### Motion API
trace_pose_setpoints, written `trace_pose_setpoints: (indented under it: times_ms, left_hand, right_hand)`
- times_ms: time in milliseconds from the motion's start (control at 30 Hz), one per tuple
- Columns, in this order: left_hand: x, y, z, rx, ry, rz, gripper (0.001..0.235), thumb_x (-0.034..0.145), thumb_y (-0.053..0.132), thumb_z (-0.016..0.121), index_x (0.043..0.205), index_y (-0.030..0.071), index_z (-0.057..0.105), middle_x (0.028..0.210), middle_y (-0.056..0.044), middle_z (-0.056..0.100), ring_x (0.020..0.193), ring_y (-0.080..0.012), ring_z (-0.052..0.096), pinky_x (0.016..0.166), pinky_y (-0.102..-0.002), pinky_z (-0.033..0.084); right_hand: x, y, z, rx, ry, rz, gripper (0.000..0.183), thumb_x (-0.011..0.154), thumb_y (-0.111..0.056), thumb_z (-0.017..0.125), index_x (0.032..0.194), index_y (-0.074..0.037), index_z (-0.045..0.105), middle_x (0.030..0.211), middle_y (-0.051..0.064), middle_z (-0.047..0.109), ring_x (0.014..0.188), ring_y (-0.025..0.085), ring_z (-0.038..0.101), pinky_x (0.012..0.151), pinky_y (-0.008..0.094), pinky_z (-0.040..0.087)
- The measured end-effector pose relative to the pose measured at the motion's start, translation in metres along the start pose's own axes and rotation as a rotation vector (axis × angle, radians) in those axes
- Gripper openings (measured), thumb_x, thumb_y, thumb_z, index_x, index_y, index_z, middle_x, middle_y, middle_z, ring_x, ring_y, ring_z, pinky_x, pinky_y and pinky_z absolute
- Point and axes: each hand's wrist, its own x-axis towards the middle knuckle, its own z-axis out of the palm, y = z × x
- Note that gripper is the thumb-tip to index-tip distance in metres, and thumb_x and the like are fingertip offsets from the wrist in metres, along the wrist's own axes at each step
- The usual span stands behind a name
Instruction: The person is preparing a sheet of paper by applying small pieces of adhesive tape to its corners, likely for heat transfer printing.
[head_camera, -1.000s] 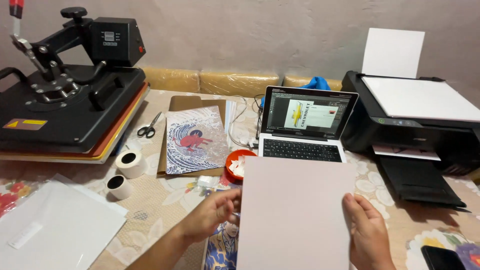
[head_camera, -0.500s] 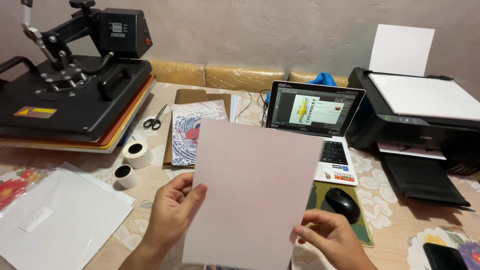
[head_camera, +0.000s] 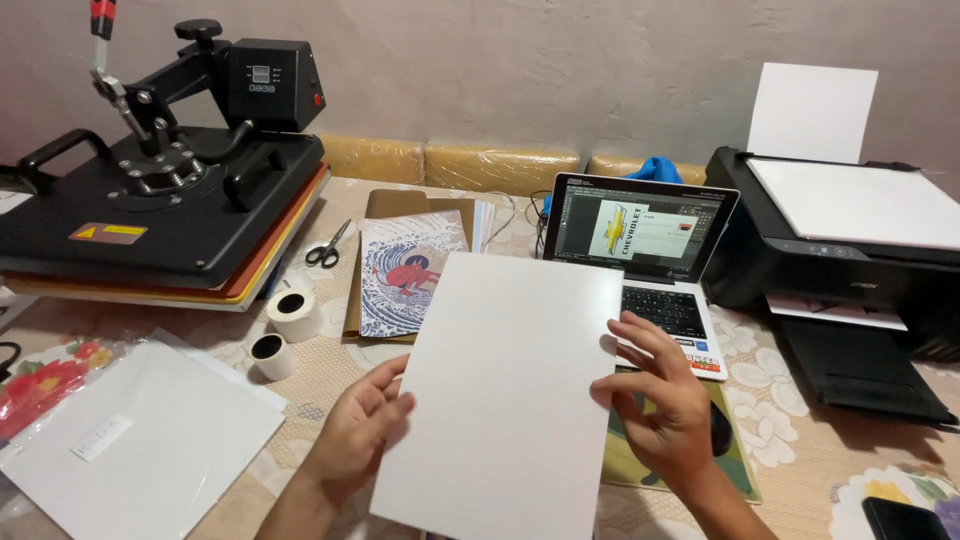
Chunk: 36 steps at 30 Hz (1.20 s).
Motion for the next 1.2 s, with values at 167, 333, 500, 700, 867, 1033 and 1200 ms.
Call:
trace_pose_setpoints:
  times_ms: [167,333,500,700,867,1033,1200]
  left_hand:
    - [-0.008,-0.025,0.004,-0.101,0.150,-0.059,0.063,0.092,-0.005,0.072,0.152,0.005,0.056,0.133,-0.028,0.079,0.116,-0.0385,0.077,0.105,-0.055,0.061]
    - [-0.015,-0.027,-0.001,-0.188,0.282,-0.024,0.064,0.086,-0.013,0.064,0.148,0.002,0.054,0.143,-0.030,0.073,0.125,-0.0429,0.071,0.108,-0.058,0.057]
    - [-0.024,-0.016,0.021,-0.180,0.382,-0.055,0.075,0.084,-0.013,0.059,0.158,0.001,0.055,0.144,-0.033,0.074,0.126,-0.0483,0.070,0.108,-0.060,0.056]
    - [-0.011,-0.046,-0.005,0.163,0.235,0.051,0.051,0.090,-0.003,0.084,0.140,-0.003,0.072,0.128,-0.025,0.090,0.116,-0.0344,0.086,0.104,-0.048,0.069]
    - [-0.008,-0.041,-0.022,0.245,0.244,0.156,0.034,0.083,-0.010,0.093,0.116,-0.008,0.086,0.119,-0.017,0.091,0.109,-0.0275,0.081,0.104,-0.045,0.068]
    - [-0.023,0.057,0.019,1.105,0.172,0.766,0.028,0.097,0.024,0.081,0.118,0.007,0.087,0.117,-0.012,0.090,0.103,-0.0240,0.091,0.092,-0.034,0.073]
    - [-0.035,0.095,0.017,1.701,0.048,1.265,0.030,0.114,-0.001,0.051,0.127,-0.003,0.078,0.133,-0.023,0.081,0.123,-0.0389,0.083,0.109,-0.054,0.069]
  right_hand:
    - [-0.017,0.008,0.015,-0.148,0.055,0.237,0.037,0.093,0.000,0.076,0.129,-0.011,0.078,0.165,0.020,0.059,0.151,0.036,0.064,0.124,0.050,0.053]
    - [-0.055,0.032,0.033,0.305,0.038,0.893,0.056,0.097,-0.009,0.077,0.152,-0.003,0.066,0.141,0.018,0.071,0.132,0.025,0.074,0.105,0.040,0.072]
    - [-0.078,0.017,0.043,0.493,-0.140,1.349,0.070,0.099,-0.023,0.073,0.167,-0.011,0.063,0.159,0.010,0.077,0.141,0.023,0.071,0.116,0.039,0.058]
    - [-0.068,-0.010,0.040,0.287,0.026,0.835,0.033,0.088,-0.008,0.092,0.121,-0.005,0.087,0.107,0.009,0.096,0.084,0.015,0.085,0.078,0.030,0.072]
    - [-0.040,-0.030,0.020,-0.033,0.043,0.411,0.025,0.094,-0.022,0.086,0.117,-0.012,0.086,0.120,0.005,0.088,0.112,0.020,0.084,0.099,0.036,0.066]
    - [-0.033,-0.025,0.002,-0.008,-0.011,0.472,0.038,0.090,-0.015,0.089,0.128,-0.010,0.084,0.127,0.008,0.085,0.115,0.020,0.081,0.104,0.031,0.067]
    - [-0.062,0.000,-0.010,-0.187,-0.179,0.785,0.059,0.085,-0.029,0.093,0.140,-0.018,0.078,0.130,0.002,0.088,0.112,0.017,0.085,0.105,0.033,0.068]
